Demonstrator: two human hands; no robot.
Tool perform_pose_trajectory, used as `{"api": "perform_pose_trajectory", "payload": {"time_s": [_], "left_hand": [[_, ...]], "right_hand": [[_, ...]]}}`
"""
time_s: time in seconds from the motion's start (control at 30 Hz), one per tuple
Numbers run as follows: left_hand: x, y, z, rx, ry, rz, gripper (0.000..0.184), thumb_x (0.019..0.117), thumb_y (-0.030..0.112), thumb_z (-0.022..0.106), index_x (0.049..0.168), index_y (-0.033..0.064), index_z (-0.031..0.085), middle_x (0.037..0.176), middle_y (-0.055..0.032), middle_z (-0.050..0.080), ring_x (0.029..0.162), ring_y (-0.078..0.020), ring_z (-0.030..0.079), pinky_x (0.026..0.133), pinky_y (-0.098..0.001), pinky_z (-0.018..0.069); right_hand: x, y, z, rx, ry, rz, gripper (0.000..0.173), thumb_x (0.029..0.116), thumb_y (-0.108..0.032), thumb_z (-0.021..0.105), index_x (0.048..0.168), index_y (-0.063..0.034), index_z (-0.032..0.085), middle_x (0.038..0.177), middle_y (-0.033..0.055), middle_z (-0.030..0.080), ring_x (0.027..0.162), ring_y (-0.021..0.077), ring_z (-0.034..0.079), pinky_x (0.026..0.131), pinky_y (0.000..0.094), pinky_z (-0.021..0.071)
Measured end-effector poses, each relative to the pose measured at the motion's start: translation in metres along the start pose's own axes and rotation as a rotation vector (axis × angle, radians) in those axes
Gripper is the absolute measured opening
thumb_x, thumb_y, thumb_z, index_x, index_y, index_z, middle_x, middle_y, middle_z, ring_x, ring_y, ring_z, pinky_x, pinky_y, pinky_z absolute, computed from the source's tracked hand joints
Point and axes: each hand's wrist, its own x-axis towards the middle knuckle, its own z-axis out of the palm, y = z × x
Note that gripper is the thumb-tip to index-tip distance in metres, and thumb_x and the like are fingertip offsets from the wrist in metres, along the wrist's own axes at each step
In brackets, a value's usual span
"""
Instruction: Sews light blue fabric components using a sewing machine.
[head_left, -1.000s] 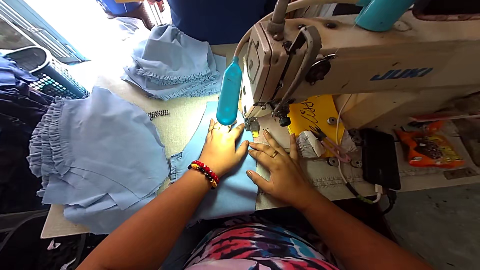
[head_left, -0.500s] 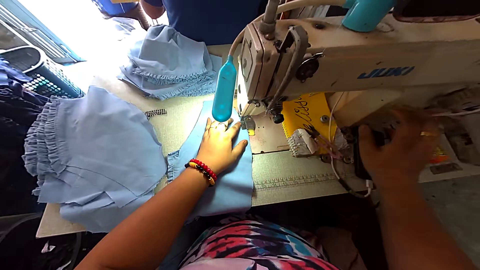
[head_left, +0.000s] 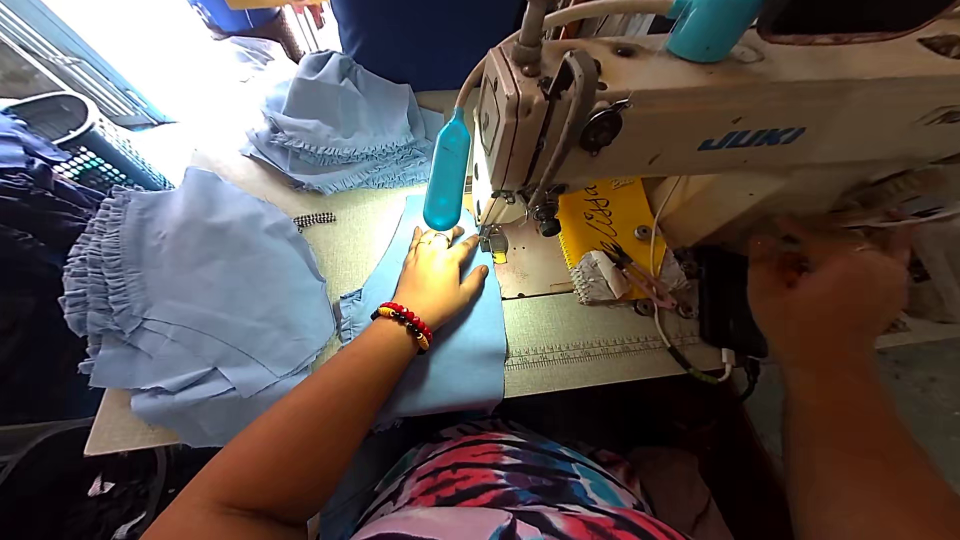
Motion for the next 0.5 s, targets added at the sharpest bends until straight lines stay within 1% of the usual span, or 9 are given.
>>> {"api": "perform_pose_trajectory", "payload": {"time_s": [0.03, 0.07, 0.1, 0.13, 0.17, 0.23, 0.3, 0.37, 0.5], "left_hand": [[0.001, -0.001, -0.001, -0.004, -0.010, -0.001, 0.048, 0.1007, 0.039, 0.056, 0.140, 0.0116, 0.064, 0.146, -0.0167, 0.056, 0.141, -0.0368, 0.046, 0.123, -0.0611, 0.0192], [0.002, -0.002, -0.001, -0.008, -0.029, -0.007, 0.047, 0.1016, 0.039, 0.055, 0.140, 0.0129, 0.064, 0.147, -0.0152, 0.056, 0.142, -0.0356, 0.046, 0.123, -0.0603, 0.0190], [0.003, -0.003, -0.002, -0.016, -0.028, 0.000, 0.046, 0.1018, 0.038, 0.055, 0.139, 0.0131, 0.065, 0.146, -0.0144, 0.057, 0.141, -0.0348, 0.047, 0.123, -0.0599, 0.0196], [0.002, -0.005, -0.001, -0.029, -0.011, 0.021, 0.045, 0.1014, 0.036, 0.055, 0.138, 0.0123, 0.066, 0.144, -0.0145, 0.058, 0.139, -0.0348, 0.048, 0.122, -0.0603, 0.0207], [0.001, -0.006, -0.001, -0.039, 0.018, 0.052, 0.043, 0.1007, 0.033, 0.055, 0.136, 0.0108, 0.066, 0.142, -0.0150, 0.060, 0.137, -0.0354, 0.050, 0.121, -0.0615, 0.0225], [-0.002, -0.006, -0.004, -0.036, 0.063, 0.099, 0.042, 0.0985, 0.026, 0.054, 0.135, 0.0087, 0.066, 0.137, -0.0144, 0.063, 0.133, -0.0357, 0.053, 0.117, -0.0638, 0.0266], [-0.004, -0.006, -0.005, -0.029, 0.043, 0.110, 0.041, 0.0996, 0.024, 0.053, 0.134, 0.0061, 0.066, 0.140, -0.0141, 0.062, 0.138, -0.0353, 0.050, 0.119, -0.0644, 0.0238], [-0.003, -0.008, -0.005, -0.009, 0.029, 0.117, 0.042, 0.0999, 0.026, 0.052, 0.134, 0.0060, 0.067, 0.142, -0.0136, 0.061, 0.140, -0.0347, 0.049, 0.120, -0.0650, 0.0223], [0.004, -0.012, -0.006, -0.027, -0.037, 0.076, 0.043, 0.1013, 0.031, 0.051, 0.136, 0.0107, 0.066, 0.142, -0.0105, 0.061, 0.139, -0.0311, 0.050, 0.120, -0.0654, 0.0192]], "right_hand": [[-0.010, -0.023, -0.005, 0.073, 0.021, -0.088, 0.052, 0.1065, -0.034, 0.046, 0.136, 0.0068, 0.059, 0.131, 0.0376, 0.059, 0.127, 0.0589, 0.052, 0.109, 0.0722, 0.0336], [-0.025, -0.048, -0.004, 0.163, 0.018, -0.201, 0.051, 0.1055, -0.033, 0.049, 0.138, 0.0048, 0.058, 0.137, 0.0331, 0.058, 0.132, 0.0539, 0.050, 0.111, 0.0681, 0.0354], [-0.043, -0.073, 0.004, 0.285, -0.015, -0.315, 0.050, 0.1048, -0.036, 0.050, 0.136, 0.0010, 0.061, 0.139, 0.0261, 0.060, 0.135, 0.0459, 0.050, 0.114, 0.0643, 0.0347], [-0.062, -0.095, 0.014, 0.408, -0.088, -0.418, 0.049, 0.1041, -0.042, 0.049, 0.134, -0.0070, 0.066, 0.139, 0.0162, 0.064, 0.138, 0.0360, 0.052, 0.117, 0.0622, 0.0318], [-0.079, -0.114, 0.025, 0.499, -0.169, -0.511, 0.049, 0.1041, -0.049, 0.046, 0.132, -0.0159, 0.069, 0.138, 0.0067, 0.066, 0.138, 0.0285, 0.053, 0.118, 0.0638, 0.0288], [-0.097, -0.136, 0.040, 0.567, -0.313, -0.645, 0.049, 0.1039, -0.054, 0.042, 0.131, -0.0244, 0.070, 0.140, -0.0033, 0.066, 0.143, 0.0248, 0.049, 0.118, 0.0727, 0.0187], [-0.106, -0.141, 0.047, 0.562, -0.380, -0.686, 0.048, 0.1027, -0.054, 0.044, 0.128, -0.0242, 0.072, 0.139, -0.0060, 0.066, 0.144, 0.0260, 0.047, 0.115, 0.0779, 0.0149], [-0.105, -0.141, 0.048, 0.540, -0.390, -0.701, 0.048, 0.1022, -0.054, 0.045, 0.129, -0.0240, 0.072, 0.138, -0.0064, 0.067, 0.146, 0.0270, 0.046, 0.113, 0.0796, 0.0134], [-0.093, -0.141, 0.050, 0.492, -0.394, -0.687, 0.050, 0.1006, -0.054, 0.046, 0.131, -0.0235, 0.071, 0.139, -0.0052, 0.066, 0.145, 0.0277, 0.046, 0.112, 0.0813, 0.0143]]}}
